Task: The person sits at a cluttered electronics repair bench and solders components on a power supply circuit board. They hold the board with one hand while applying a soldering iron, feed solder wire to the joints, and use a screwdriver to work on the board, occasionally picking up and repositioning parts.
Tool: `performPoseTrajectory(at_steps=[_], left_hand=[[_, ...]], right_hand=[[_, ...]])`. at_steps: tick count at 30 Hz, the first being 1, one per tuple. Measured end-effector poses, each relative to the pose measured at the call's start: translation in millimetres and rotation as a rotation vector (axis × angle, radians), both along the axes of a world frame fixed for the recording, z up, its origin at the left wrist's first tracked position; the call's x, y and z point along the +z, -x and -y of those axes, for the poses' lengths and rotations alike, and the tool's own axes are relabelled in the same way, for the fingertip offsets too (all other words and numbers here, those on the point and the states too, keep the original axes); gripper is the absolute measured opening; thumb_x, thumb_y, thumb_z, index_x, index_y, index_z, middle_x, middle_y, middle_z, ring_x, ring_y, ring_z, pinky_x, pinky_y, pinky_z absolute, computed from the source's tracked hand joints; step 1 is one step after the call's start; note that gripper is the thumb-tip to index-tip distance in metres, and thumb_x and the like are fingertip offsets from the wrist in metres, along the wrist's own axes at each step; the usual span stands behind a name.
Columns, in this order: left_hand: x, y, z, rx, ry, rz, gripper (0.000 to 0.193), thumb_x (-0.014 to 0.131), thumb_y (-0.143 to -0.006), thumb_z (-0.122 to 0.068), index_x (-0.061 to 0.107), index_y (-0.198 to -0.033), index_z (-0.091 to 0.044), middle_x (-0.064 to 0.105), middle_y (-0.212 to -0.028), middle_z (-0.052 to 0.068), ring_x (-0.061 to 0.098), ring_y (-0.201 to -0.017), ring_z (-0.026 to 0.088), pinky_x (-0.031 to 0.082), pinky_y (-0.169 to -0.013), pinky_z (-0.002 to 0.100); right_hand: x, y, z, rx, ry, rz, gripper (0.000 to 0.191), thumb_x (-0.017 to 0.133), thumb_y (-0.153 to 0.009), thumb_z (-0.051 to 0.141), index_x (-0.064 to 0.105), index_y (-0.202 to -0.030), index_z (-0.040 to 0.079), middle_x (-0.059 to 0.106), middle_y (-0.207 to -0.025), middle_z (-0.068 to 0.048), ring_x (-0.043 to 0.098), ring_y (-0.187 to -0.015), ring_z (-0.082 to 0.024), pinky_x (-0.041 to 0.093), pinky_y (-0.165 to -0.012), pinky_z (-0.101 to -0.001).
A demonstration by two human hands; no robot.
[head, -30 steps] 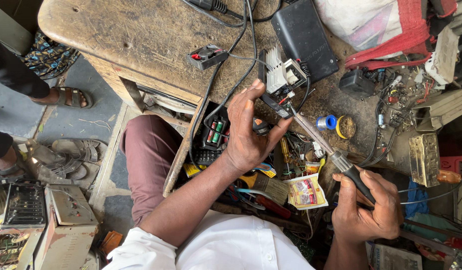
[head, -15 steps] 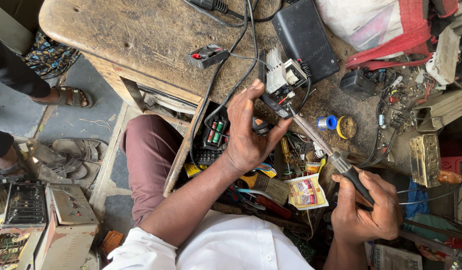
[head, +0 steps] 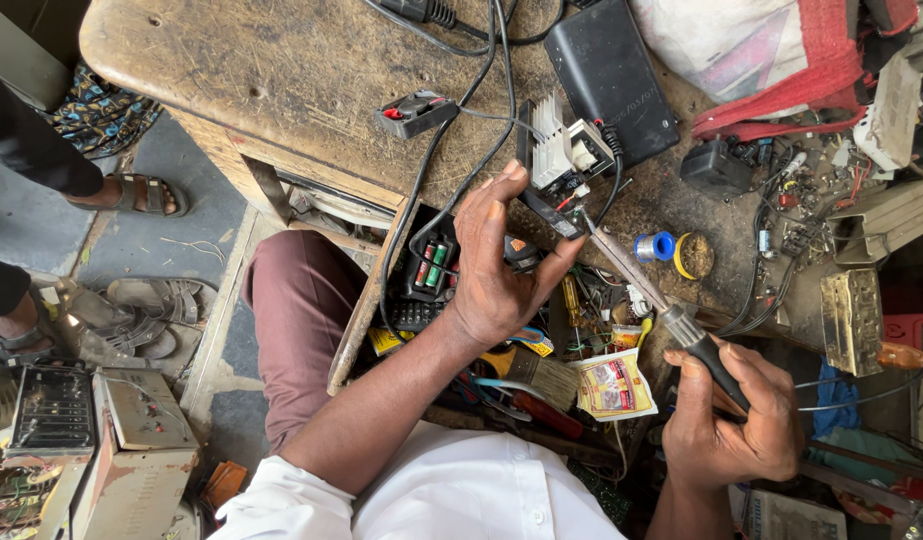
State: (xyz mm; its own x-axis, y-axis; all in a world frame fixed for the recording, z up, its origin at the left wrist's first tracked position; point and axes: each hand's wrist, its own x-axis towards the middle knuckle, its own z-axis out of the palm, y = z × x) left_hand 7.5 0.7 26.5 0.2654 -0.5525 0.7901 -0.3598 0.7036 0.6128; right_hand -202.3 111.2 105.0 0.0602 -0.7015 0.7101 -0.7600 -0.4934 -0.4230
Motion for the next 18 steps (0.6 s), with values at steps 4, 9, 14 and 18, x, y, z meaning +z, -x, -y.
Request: performPoseTrajectory(at_steps=[4, 9, 14, 18], left_hand=[[0.1, 0.8, 0.6, 0.008, 0.004, -0.006, 0.114, 0.093, -0.091, -0.008, 0.006, -0.165, -0.011, 0.044, -0.151, 0.023, 0.050, -0.143, 0.039, 0.040, -0.121, 0.056], [0.7, 1.9, 1.2, 0.010, 0.002, -0.021, 0.113, 0.093, -0.091, -0.008, 0.007, -0.164, -0.011, 0.045, -0.151, 0.023, 0.050, -0.143, 0.039, 0.041, -0.118, 0.054], [0.3, 1.0, 1.1, 0.007, 0.007, -0.013, 0.113, 0.093, -0.090, -0.007, 0.007, -0.164, -0.010, 0.044, -0.151, 0.023, 0.050, -0.143, 0.039, 0.041, -0.120, 0.054], [0.1, 1.9, 1.1, 0.008, 0.010, -0.010, 0.113, 0.093, -0.091, -0.007, 0.007, -0.164, -0.010, 0.044, -0.151, 0.022, 0.050, -0.144, 0.039, 0.040, -0.119, 0.053]], right_hand=[[-0.2, 0.0, -1.3, -0.007, -0.019, 0.023, 0.026, 0.071, -0.106, -0.015, 0.058, -0.128, -0.010, 0.064, -0.119, -0.027, 0.076, -0.096, -0.031, 0.069, -0.078, -0.0345], [-0.1, -0.7, -1.7, 0.002, -0.021, 0.041, 0.023, 0.071, -0.108, -0.014, 0.057, -0.125, -0.011, 0.064, -0.120, -0.027, 0.076, -0.096, -0.030, 0.069, -0.080, -0.0342], [0.3, 0.3, -1.5, 0.012, -0.013, 0.017, 0.026, 0.071, -0.106, -0.014, 0.058, -0.128, -0.010, 0.064, -0.119, -0.026, 0.076, -0.095, -0.030, 0.069, -0.079, -0.0344], [-0.3, 0.9, -0.8, 0.004, -0.017, 0.020, 0.026, 0.071, -0.106, -0.014, 0.058, -0.128, -0.010, 0.065, -0.118, -0.027, 0.076, -0.094, -0.030, 0.069, -0.078, -0.0341]])
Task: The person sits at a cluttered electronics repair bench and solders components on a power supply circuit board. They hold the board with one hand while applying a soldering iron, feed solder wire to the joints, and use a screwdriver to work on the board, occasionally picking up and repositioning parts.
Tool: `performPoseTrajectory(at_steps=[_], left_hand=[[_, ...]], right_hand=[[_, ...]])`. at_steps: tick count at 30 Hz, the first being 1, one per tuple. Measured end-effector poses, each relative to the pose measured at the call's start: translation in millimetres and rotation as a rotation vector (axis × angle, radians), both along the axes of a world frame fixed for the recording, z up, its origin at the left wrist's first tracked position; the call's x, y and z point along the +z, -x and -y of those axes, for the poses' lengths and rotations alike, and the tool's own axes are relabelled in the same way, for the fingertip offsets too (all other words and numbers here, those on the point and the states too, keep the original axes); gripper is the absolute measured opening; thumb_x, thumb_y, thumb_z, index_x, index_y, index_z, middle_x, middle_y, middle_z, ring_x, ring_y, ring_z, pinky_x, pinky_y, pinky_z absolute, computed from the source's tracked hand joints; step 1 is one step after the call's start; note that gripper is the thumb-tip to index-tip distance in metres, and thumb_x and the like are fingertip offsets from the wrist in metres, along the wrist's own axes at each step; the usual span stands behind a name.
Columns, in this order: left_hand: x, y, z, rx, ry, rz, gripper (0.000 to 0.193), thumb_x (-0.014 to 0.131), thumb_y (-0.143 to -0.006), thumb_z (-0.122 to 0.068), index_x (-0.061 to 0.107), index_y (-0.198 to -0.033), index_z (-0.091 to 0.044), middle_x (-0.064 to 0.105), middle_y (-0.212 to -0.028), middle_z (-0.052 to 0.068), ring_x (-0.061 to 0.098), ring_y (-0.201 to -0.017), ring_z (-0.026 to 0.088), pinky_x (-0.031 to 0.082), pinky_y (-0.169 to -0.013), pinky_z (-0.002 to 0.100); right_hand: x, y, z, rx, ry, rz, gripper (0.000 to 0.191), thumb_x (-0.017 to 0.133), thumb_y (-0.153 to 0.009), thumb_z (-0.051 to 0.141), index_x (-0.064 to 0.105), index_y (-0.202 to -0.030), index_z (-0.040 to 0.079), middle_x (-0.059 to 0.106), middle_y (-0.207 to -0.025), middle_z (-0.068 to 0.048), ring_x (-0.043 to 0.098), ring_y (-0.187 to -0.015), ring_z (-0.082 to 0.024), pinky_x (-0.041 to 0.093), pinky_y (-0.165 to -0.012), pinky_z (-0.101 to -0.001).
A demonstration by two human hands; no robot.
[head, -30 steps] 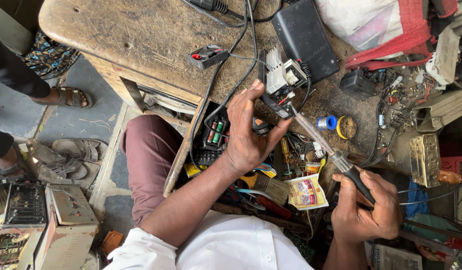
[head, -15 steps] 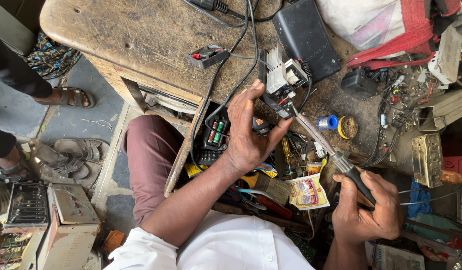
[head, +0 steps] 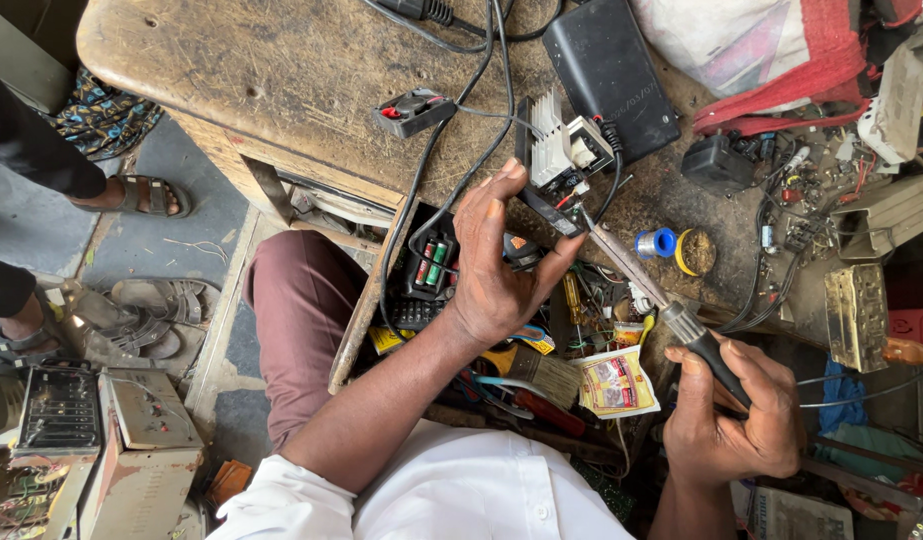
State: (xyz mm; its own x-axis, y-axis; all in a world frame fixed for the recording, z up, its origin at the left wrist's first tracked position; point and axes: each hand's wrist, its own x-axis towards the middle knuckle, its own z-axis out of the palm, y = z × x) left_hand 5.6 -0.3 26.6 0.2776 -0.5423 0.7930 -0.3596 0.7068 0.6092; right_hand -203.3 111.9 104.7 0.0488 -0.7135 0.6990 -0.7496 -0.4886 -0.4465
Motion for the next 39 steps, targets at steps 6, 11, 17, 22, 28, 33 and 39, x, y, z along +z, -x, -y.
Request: performPoseTrajectory(at_steps=[6, 11, 17, 22, 28, 33, 39], left_hand=[[0.6, -0.8, 0.0, -0.006, -0.017, 0.005, 0.112, 0.092, -0.091, -0.008, 0.007, -0.164, -0.010, 0.044, -0.151, 0.022, 0.049, -0.144, 0.038, 0.040, -0.119, 0.053], [0.8, 0.0, 0.2, -0.009, -0.035, 0.009, 0.112, 0.093, -0.090, -0.007, 0.008, -0.164, -0.009, 0.044, -0.152, 0.022, 0.050, -0.144, 0.038, 0.040, -0.121, 0.053], [-0.2, 0.9, 1.3, -0.003, -0.030, -0.002, 0.111, 0.093, -0.089, -0.007, 0.010, -0.163, -0.007, 0.045, -0.150, 0.022, 0.051, -0.142, 0.038, 0.041, -0.121, 0.054], [-1.3, 0.7, 0.2, -0.003, -0.025, -0.010, 0.111, 0.094, -0.089, -0.007, 0.010, -0.163, -0.007, 0.045, -0.151, 0.022, 0.051, -0.143, 0.038, 0.041, -0.119, 0.052], [-1.0, 0.3, 1.3, -0.004, -0.031, -0.022, 0.112, 0.094, -0.089, -0.007, 0.010, -0.163, -0.008, 0.045, -0.150, 0.022, 0.050, -0.143, 0.038, 0.041, -0.119, 0.052], [-0.6, -0.5, 0.8, -0.001, -0.016, -0.007, 0.111, 0.093, -0.090, -0.007, 0.010, -0.163, -0.007, 0.045, -0.151, 0.021, 0.050, -0.144, 0.037, 0.041, -0.119, 0.051], [-0.2, -0.5, 0.8, -0.008, -0.029, -0.019, 0.110, 0.093, -0.089, -0.007, 0.011, -0.163, -0.007, 0.046, -0.150, 0.023, 0.051, -0.143, 0.038, 0.041, -0.119, 0.052]], right_hand=[[0.4, 0.3, -0.6, -0.007, -0.007, -0.010, 0.026, 0.071, -0.106, -0.014, 0.058, -0.129, -0.010, 0.064, -0.120, -0.027, 0.076, -0.096, -0.031, 0.069, -0.079, -0.0339], [-0.3, 1.6, 0.8, -0.013, -0.008, 0.001, 0.026, 0.071, -0.105, -0.015, 0.059, -0.128, -0.010, 0.065, -0.119, -0.027, 0.076, -0.095, -0.031, 0.069, -0.078, -0.0343], [-2.0, 2.0, 2.2, -0.008, -0.007, 0.021, 0.026, 0.071, -0.106, -0.016, 0.058, -0.128, -0.010, 0.064, -0.120, -0.027, 0.076, -0.097, -0.032, 0.069, -0.079, -0.0347], [-5.3, 2.5, 2.3, -0.001, -0.002, 0.047, 0.024, 0.070, -0.106, -0.017, 0.057, -0.126, -0.011, 0.063, -0.122, -0.027, 0.075, -0.097, -0.032, 0.069, -0.079, -0.0361], [-7.4, 1.4, 0.9, -0.023, 0.008, 0.103, 0.022, 0.068, -0.108, -0.017, 0.057, -0.126, -0.012, 0.061, -0.122, -0.026, 0.075, -0.096, -0.031, 0.070, -0.080, -0.0367], [-5.1, -0.3, 2.0, 0.024, 0.002, 0.075, 0.026, 0.069, -0.106, -0.016, 0.056, -0.128, -0.010, 0.064, -0.120, -0.027, 0.076, -0.095, -0.032, 0.069, -0.077, -0.0353], [-2.4, -2.8, 1.0, 0.003, -0.011, 0.028, 0.026, 0.070, -0.106, -0.014, 0.057, -0.129, -0.008, 0.064, -0.118, -0.027, 0.076, -0.095, -0.031, 0.069, -0.078, -0.0347]])
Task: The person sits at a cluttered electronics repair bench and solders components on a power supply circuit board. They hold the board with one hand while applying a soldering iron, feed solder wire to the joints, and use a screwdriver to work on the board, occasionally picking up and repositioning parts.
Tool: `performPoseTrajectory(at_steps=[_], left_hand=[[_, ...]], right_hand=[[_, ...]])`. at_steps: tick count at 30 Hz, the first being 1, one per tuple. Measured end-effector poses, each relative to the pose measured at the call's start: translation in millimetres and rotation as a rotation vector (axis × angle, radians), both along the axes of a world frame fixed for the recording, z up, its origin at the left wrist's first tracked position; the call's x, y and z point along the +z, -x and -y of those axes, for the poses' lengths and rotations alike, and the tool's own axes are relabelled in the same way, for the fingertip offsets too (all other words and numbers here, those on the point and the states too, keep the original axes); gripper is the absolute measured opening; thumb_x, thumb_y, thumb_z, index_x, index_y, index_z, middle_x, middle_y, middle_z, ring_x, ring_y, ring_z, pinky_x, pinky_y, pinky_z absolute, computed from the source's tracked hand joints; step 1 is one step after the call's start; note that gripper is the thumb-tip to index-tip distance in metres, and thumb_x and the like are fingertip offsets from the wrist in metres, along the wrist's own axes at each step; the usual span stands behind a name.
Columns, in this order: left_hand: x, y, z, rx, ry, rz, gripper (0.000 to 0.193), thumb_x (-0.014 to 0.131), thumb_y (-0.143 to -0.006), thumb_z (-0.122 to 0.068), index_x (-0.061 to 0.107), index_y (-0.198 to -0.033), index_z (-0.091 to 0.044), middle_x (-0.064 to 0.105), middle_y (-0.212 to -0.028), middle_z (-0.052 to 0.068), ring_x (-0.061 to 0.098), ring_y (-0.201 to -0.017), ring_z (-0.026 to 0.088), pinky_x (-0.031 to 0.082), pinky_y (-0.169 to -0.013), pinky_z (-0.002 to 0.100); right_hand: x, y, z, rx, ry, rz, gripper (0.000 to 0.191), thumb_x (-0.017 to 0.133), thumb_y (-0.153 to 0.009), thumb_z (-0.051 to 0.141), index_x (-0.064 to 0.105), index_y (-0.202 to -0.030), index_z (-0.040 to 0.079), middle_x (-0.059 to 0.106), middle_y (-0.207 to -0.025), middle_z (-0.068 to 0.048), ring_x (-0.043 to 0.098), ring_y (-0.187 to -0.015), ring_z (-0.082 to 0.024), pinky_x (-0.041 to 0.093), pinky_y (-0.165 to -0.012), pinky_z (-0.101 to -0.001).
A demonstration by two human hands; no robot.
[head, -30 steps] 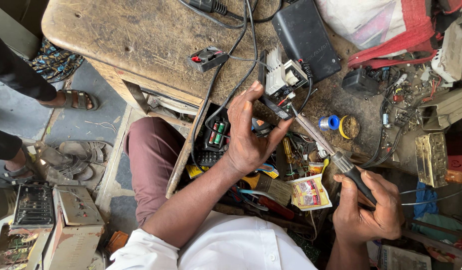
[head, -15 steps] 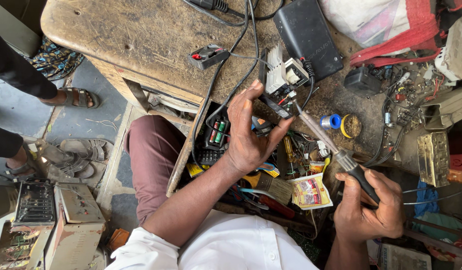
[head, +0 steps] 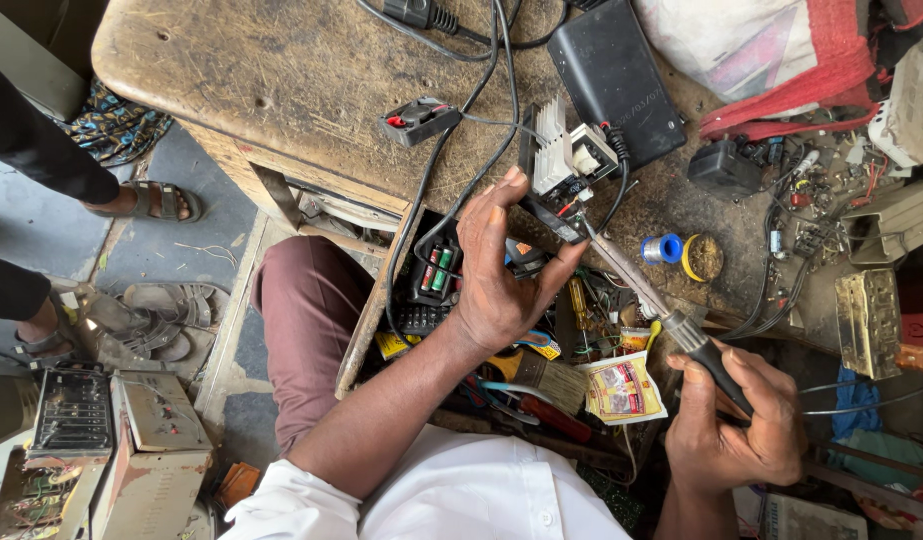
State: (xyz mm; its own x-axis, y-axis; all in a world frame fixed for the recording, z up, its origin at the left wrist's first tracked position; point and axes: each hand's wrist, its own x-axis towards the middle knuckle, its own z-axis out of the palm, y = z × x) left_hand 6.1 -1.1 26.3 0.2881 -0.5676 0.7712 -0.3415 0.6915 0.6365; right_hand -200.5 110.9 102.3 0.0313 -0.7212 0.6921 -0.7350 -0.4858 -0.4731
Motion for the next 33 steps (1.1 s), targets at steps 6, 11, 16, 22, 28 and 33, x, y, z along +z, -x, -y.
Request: performPoseTrajectory(at_steps=[6, 11, 16, 22, 28, 33], left_hand=[[0.7, -0.7, 0.4, 0.005, 0.016, 0.009, 0.110, 0.093, -0.090, -0.007, 0.010, -0.163, -0.007, 0.046, -0.150, 0.023, 0.051, -0.143, 0.038, 0.041, -0.119, 0.053], [0.7, -0.9, -0.1, 0.007, 0.015, 0.011, 0.110, 0.093, -0.090, -0.007, 0.010, -0.163, -0.007, 0.046, -0.150, 0.024, 0.051, -0.143, 0.039, 0.040, -0.123, 0.055], [-0.2, -0.3, -0.5, 0.004, 0.004, 0.008, 0.111, 0.093, -0.089, -0.008, 0.010, -0.163, -0.008, 0.046, -0.150, 0.023, 0.050, -0.143, 0.038, 0.040, -0.121, 0.053], [-1.3, 0.0, 0.0, -0.007, -0.008, 0.010, 0.111, 0.093, -0.090, -0.008, 0.009, -0.164, -0.008, 0.045, -0.150, 0.022, 0.049, -0.144, 0.037, 0.041, -0.122, 0.053], [-0.9, -0.9, -0.9, -0.013, -0.005, 0.018, 0.111, 0.092, -0.092, -0.008, 0.008, -0.164, -0.009, 0.044, -0.152, 0.022, 0.048, -0.145, 0.038, 0.040, -0.120, 0.052], [-0.9, 0.1, -0.4, -0.004, 0.001, 0.010, 0.110, 0.093, -0.090, -0.007, 0.010, -0.164, -0.007, 0.045, -0.151, 0.023, 0.049, -0.144, 0.038, 0.041, -0.124, 0.054]], right_hand=[[1.4, -0.3, -0.1, -0.029, 0.016, -0.083, 0.027, 0.073, -0.106, -0.011, 0.058, -0.128, -0.007, 0.065, -0.116, -0.026, 0.076, -0.094, -0.029, 0.070, -0.078, -0.0343], [2.0, 0.2, -1.3, -0.043, 0.029, -0.136, 0.026, 0.075, -0.106, -0.010, 0.060, -0.126, -0.007, 0.065, -0.115, -0.025, 0.075, -0.099, -0.031, 0.065, -0.079, -0.0348], [2.1, 1.8, -1.9, -0.050, 0.039, -0.162, 0.026, 0.077, -0.106, -0.009, 0.060, -0.126, -0.007, 0.065, -0.115, -0.024, 0.076, -0.100, -0.031, 0.070, -0.080, -0.0344], [1.6, 3.9, -1.2, -0.048, 0.039, -0.177, 0.027, 0.077, -0.106, -0.009, 0.060, -0.126, -0.006, 0.065, -0.115, -0.025, 0.076, -0.101, -0.031, 0.065, -0.080, -0.0340], [2.1, 4.5, -0.2, -0.051, 0.044, -0.199, 0.028, 0.077, -0.104, -0.009, 0.061, -0.126, -0.005, 0.066, -0.114, -0.025, 0.075, -0.101, -0.030, 0.064, -0.078, -0.0333], [2.4, 4.0, 0.0, -0.043, 0.036, -0.178, 0.028, 0.077, -0.105, -0.008, 0.061, -0.127, -0.005, 0.066, -0.115, -0.025, 0.076, -0.101, -0.029, 0.065, -0.079, -0.0327]])
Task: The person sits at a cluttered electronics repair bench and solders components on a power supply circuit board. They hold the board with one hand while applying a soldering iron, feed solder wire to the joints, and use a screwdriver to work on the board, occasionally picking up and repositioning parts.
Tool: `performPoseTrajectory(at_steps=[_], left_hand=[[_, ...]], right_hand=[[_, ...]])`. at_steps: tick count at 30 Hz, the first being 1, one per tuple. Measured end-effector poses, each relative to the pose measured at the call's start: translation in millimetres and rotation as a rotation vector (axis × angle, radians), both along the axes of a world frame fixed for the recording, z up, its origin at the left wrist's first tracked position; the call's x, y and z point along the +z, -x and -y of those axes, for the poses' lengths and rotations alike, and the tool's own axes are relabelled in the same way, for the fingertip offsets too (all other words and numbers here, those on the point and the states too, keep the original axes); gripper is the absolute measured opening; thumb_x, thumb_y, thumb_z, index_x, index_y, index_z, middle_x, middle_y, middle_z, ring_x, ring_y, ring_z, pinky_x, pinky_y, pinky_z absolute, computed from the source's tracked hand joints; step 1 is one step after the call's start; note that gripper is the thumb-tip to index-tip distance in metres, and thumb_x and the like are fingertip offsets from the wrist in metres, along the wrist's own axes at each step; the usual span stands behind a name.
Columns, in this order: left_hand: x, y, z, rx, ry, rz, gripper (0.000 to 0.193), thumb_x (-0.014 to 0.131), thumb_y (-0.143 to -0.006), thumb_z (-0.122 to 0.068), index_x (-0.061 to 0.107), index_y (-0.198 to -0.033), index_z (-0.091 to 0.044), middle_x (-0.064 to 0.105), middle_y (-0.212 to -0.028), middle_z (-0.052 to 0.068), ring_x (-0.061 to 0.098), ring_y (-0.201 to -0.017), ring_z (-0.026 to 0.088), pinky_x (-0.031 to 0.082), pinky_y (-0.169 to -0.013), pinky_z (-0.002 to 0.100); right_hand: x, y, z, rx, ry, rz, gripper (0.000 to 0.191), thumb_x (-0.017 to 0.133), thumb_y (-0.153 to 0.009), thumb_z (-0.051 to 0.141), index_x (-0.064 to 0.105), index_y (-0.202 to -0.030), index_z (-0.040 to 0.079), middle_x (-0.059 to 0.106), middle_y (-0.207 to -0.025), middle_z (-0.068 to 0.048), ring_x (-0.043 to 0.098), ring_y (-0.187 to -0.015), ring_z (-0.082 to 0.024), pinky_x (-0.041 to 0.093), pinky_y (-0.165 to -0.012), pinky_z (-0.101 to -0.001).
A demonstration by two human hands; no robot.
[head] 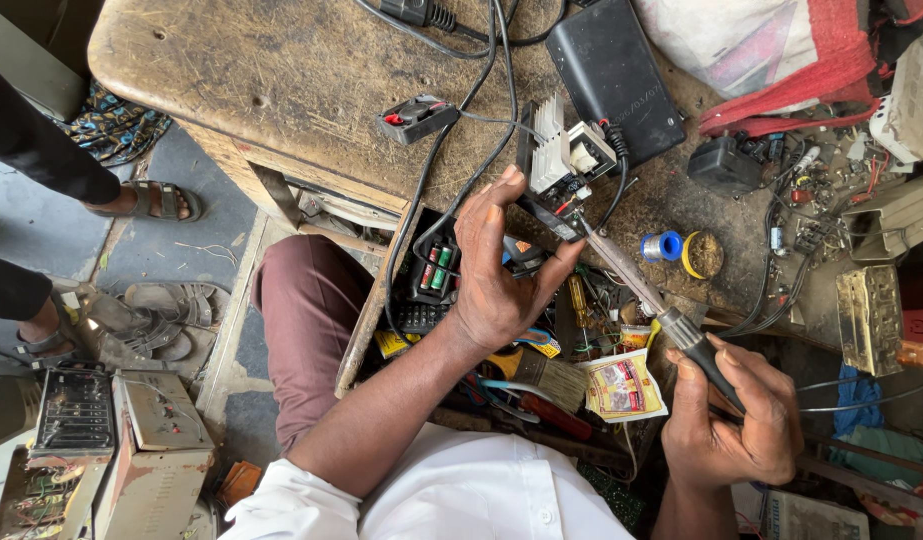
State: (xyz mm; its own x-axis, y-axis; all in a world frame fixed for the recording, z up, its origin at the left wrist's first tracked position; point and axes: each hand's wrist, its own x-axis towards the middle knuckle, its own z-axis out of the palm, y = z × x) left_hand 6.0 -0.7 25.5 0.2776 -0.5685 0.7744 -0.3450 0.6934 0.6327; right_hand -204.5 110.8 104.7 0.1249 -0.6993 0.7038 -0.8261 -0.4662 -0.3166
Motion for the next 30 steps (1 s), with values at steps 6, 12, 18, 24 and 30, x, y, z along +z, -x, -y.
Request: performPoseTrajectory(at_steps=[6, 12, 18, 24, 30], left_hand=[[-0.3, -0.5, -0.4, -0.002, -0.001, 0.000, 0.109, 0.092, -0.090, -0.007, 0.010, -0.163, -0.007, 0.044, -0.152, 0.022, 0.049, -0.145, 0.038, 0.040, -0.120, 0.051], [-0.1, -0.7, -0.9, -0.005, -0.016, 0.012, 0.109, 0.093, -0.090, -0.008, 0.011, -0.162, -0.005, 0.044, -0.151, 0.023, 0.049, -0.144, 0.038, 0.040, -0.124, 0.055], [0.1, -0.9, -0.8, 0.015, 0.008, 0.018, 0.109, 0.093, -0.091, -0.007, 0.010, -0.163, -0.006, 0.044, -0.152, 0.022, 0.049, -0.145, 0.037, 0.040, -0.120, 0.052], [-2.2, 0.2, -1.3, 0.000, -0.017, 0.016, 0.111, 0.093, -0.091, -0.008, 0.008, -0.164, -0.009, 0.043, -0.153, 0.020, 0.049, -0.146, 0.036, 0.039, -0.121, 0.052], [-4.9, 1.7, -1.4, -0.007, -0.033, 0.006, 0.113, 0.093, -0.091, -0.008, 0.008, -0.165, -0.010, 0.043, -0.153, 0.020, 0.048, -0.146, 0.036, 0.039, -0.121, 0.051]], right_hand=[[2.6, -1.5, -2.3, -0.037, 0.016, -0.058, 0.028, 0.081, -0.104, -0.007, 0.063, -0.125, -0.004, 0.070, -0.112, -0.023, 0.075, -0.100, -0.028, 0.067, -0.079, -0.0326], [3.4, -1.3, -1.8, -0.035, 0.025, -0.055, 0.027, 0.081, -0.104, -0.007, 0.063, -0.124, -0.004, 0.070, -0.111, -0.023, 0.075, -0.101, -0.028, 0.067, -0.080, -0.0325], [1.9, 1.4, 0.0, -0.010, 0.018, -0.032, 0.027, 0.080, -0.103, -0.007, 0.062, -0.124, -0.004, 0.069, -0.111, -0.023, 0.077, -0.101, -0.028, 0.069, -0.080, -0.0331], [1.9, 0.8, 0.4, -0.024, 0.033, -0.059, 0.028, 0.081, -0.103, -0.009, 0.063, -0.123, -0.004, 0.070, -0.110, -0.022, 0.076, -0.100, -0.028, 0.068, -0.080, -0.0335], [2.3, -2.5, 1.3, -0.027, 0.046, -0.055, 0.028, 0.082, -0.103, -0.009, 0.063, -0.123, -0.004, 0.070, -0.109, -0.022, 0.075, -0.100, -0.029, 0.067, -0.082, -0.0344]])
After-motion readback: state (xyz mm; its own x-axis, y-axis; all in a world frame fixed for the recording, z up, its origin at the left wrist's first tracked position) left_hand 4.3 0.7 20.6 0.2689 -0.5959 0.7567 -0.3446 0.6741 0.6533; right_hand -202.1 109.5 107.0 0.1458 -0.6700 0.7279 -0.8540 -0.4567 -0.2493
